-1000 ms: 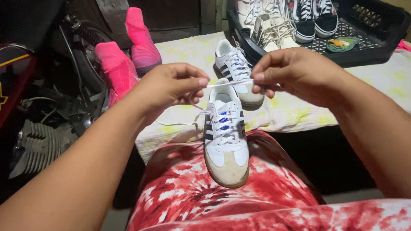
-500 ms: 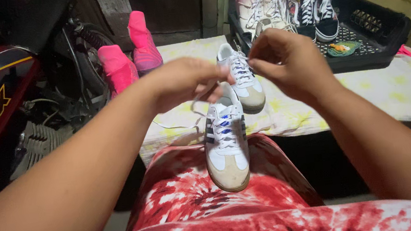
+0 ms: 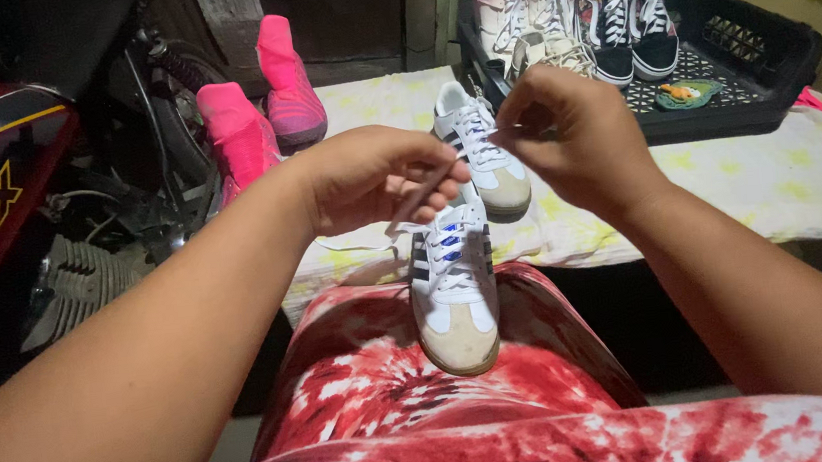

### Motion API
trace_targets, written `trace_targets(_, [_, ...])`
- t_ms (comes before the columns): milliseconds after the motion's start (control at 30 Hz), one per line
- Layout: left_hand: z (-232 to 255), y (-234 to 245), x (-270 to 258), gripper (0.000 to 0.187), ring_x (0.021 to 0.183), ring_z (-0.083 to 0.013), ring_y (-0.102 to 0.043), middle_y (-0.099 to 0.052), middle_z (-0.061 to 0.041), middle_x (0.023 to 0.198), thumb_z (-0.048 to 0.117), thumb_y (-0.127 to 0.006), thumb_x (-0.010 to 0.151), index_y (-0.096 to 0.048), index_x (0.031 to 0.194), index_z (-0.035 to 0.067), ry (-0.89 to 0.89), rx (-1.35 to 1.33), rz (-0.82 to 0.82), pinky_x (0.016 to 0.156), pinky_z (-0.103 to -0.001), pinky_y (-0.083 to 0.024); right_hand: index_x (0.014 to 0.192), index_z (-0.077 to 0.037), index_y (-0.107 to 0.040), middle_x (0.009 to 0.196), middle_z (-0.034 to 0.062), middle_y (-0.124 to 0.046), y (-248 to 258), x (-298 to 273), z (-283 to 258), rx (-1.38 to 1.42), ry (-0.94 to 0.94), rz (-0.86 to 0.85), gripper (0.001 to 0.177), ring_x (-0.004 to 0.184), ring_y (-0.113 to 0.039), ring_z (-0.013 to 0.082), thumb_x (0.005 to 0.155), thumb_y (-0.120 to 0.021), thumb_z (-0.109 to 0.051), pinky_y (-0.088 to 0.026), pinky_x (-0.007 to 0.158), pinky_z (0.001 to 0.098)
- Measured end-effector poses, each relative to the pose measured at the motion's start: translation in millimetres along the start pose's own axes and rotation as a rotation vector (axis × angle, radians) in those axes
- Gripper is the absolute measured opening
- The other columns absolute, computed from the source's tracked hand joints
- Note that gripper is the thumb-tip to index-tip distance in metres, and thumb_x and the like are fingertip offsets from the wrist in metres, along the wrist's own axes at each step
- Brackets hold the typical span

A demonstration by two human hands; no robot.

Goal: The person threads a white shoelace through the eyelets of a white sneaker resting on their lap, then ties the laces into a knot. They place the finished shoe into a black plastic crate with other shoes and briefly handle a pair of pink sneakers.

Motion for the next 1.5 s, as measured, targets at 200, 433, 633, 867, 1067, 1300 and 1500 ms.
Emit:
trace_targets(200, [5.4, 1.7, 16.7, 0.026, 0.055, -0.0043, -0.041, -0.05, 0.007, 0.067, 0.032, -0.067, 0.093, -0.071, 0.1, 0.007, 0.016, 0.034, 0.104, 0.05, -0.023, -0.032, 0.096, -0.004, -0.07, 0.093, 0.0058, -0.068, -8.3, -0.5, -17.2, 0.014, 0.134, -0.036, 0.013, 0.085, -0.071, 0.0119, 0.087, -0.077, 0.002, -0.058, 0.074, 0.0268])
trace_targets(433, [-21.8, 9.5, 26.7, 0.022, 0.049, -0.0038, -0.026, -0.032, 0.011, 0.058, 0.032, -0.066, 0.093, -0.075, 0.101, 0.013, 0.036, 0.035, 0.096, 0.046, -0.024, -0.021, 0.097, -0.007, -0.073, 0.092, 0.0043, -0.07, -14.4, -4.4, -13.3, 0.012, 0.094, -0.059, 0.015, 0.083, -0.072, 0.0124, 0.086, -0.076, 0.002, -0.058, 0.072, 0.0264])
trace_targets(633, [-40.8, 30.1, 44.4, 0.013, 0.057, -0.0064, -0.042, -0.054, 0.008, 0.064, 0.025, -0.076, 0.085, -0.08, 0.09, 0.013, 0.066, 0.082, 0.286, 0.051, -0.025, -0.033, 0.104, -0.007, -0.073, 0.094, 0.0042, -0.072, -31.8, -7.9, 15.1, 0.113, -0.044, -0.079, 0.019, 0.085, -0.072, 0.0109, 0.087, -0.073, 0.001, -0.057, 0.075, 0.0259])
trace_targets(867, [-60.9, 41.1, 55.7, 0.02, 0.063, -0.0133, -0.067, -0.078, -0.005, 0.074, 0.026, -0.078, 0.081, -0.085, 0.09, 0.01, -0.148, 0.547, 0.524, 0.064, -0.03, -0.055, 0.121, -0.012, -0.072, 0.089, 0.007, -0.076, -75.0, -28.3, 72.0, 0.112, -0.459, -0.464, 0.035, 0.079, -0.068, 0.0113, 0.087, -0.07, -0.004, -0.055, 0.075, 0.0291])
trace_targets(1067, [-77.6, 21.1, 58.0, 0.019, 0.064, -0.0156, -0.071, -0.076, -0.011, 0.076, 0.026, -0.08, 0.08, -0.084, 0.091, 0.012, -0.16, 0.803, 0.608, 0.065, -0.031, -0.056, 0.117, -0.003, -0.074, 0.098, 0.0049, -0.076, -93.8, -43.2, 101.1, 0.485, -0.565, -0.48, 0.029, 0.092, -0.069, 0.0103, 0.09, -0.063, 0.0, -0.056, 0.085, 0.0277])
trace_targets(1300, [-98.4, 20.1, 71.7, 0.017, 0.06, -0.013, -0.068, -0.075, -0.005, 0.071, 0.021, -0.077, 0.082, -0.082, 0.089, 0.006, -0.037, 0.457, 0.489, 0.06, -0.031, -0.055, 0.119, -0.002, -0.071, 0.091, 0.0049, -0.07, -96.4, -55.5, 113.1, 0.626, -0.655, -0.435, 0.026, 0.083, -0.064, 0.0109, 0.094, -0.062, -0.001, -0.055, 0.077, 0.0288])
trace_targets(1500, [-91.6, 25.1, 75.6, 0.016, 0.063, -0.0133, -0.07, -0.076, -0.005, 0.072, 0.02, -0.079, 0.079, -0.084, 0.089, 0.009, -0.004, 0.681, 0.472, 0.064, -0.03, -0.055, 0.118, 0.0, -0.07, 0.092, 0.0033, -0.07, -97.8, -56.9, 115.5, 0.687, -0.653, -0.419, 0.025, 0.084, -0.064, 0.0107, 0.094, -0.063, -0.002, -0.056, 0.08, 0.0283])
Point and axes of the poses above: each hand's wrist, its own x-axis towards the middle knuckle, its own y-axis out of the back of the hand, z = x × y, the point moved 5 cm from there along x, towards the middle knuckle
